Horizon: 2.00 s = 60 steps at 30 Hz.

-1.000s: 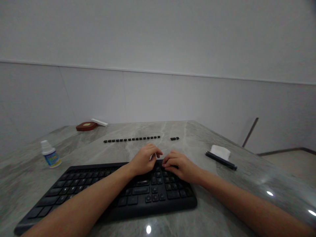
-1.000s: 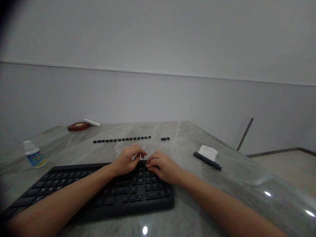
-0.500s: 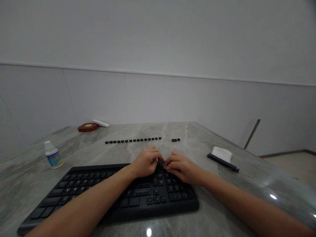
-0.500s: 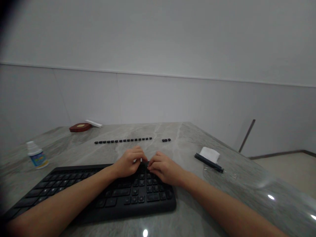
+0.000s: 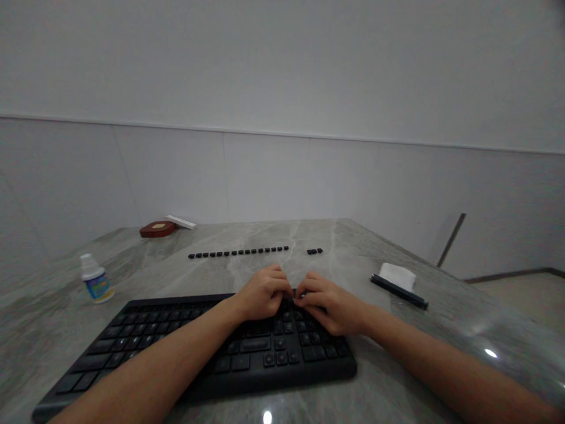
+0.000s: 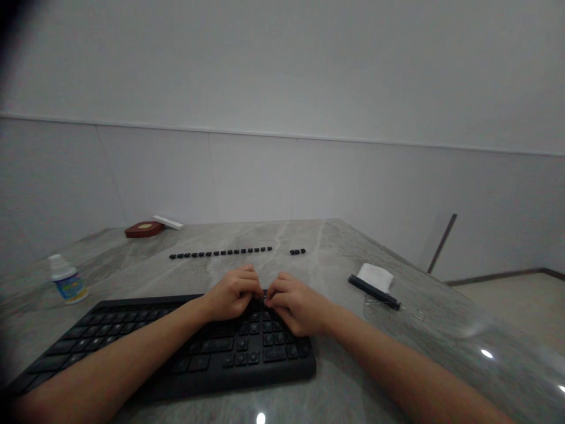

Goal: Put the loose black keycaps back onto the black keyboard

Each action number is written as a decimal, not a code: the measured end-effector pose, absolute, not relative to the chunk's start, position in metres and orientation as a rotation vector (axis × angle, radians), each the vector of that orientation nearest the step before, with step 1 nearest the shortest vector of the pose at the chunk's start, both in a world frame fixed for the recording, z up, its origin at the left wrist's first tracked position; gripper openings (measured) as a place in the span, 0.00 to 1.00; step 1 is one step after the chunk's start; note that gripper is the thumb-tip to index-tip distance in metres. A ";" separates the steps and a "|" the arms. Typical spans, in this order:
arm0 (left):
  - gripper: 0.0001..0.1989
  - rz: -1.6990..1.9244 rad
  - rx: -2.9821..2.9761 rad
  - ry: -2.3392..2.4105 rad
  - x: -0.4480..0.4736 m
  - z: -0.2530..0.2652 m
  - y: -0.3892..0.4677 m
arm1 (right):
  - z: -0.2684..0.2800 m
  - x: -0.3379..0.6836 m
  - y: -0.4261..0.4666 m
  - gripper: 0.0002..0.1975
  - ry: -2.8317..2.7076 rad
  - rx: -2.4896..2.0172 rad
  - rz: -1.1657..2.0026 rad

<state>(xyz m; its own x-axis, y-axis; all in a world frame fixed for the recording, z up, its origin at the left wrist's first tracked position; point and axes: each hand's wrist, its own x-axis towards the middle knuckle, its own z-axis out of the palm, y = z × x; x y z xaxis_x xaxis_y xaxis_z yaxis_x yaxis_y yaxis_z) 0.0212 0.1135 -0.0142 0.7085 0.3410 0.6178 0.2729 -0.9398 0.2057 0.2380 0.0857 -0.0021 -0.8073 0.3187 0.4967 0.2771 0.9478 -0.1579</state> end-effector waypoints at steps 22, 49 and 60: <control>0.11 0.496 3.321 0.498 0.031 -0.003 0.103 | -0.017 0.231 0.086 0.16 -2.538 -0.605 0.020; 0.18 0.846 3.009 0.901 0.020 -0.017 0.119 | -0.056 0.271 0.257 0.26 -2.446 -1.517 -0.039; 0.18 0.906 3.002 0.879 0.020 -0.017 0.119 | -0.059 0.269 0.185 0.26 -2.580 -1.248 0.081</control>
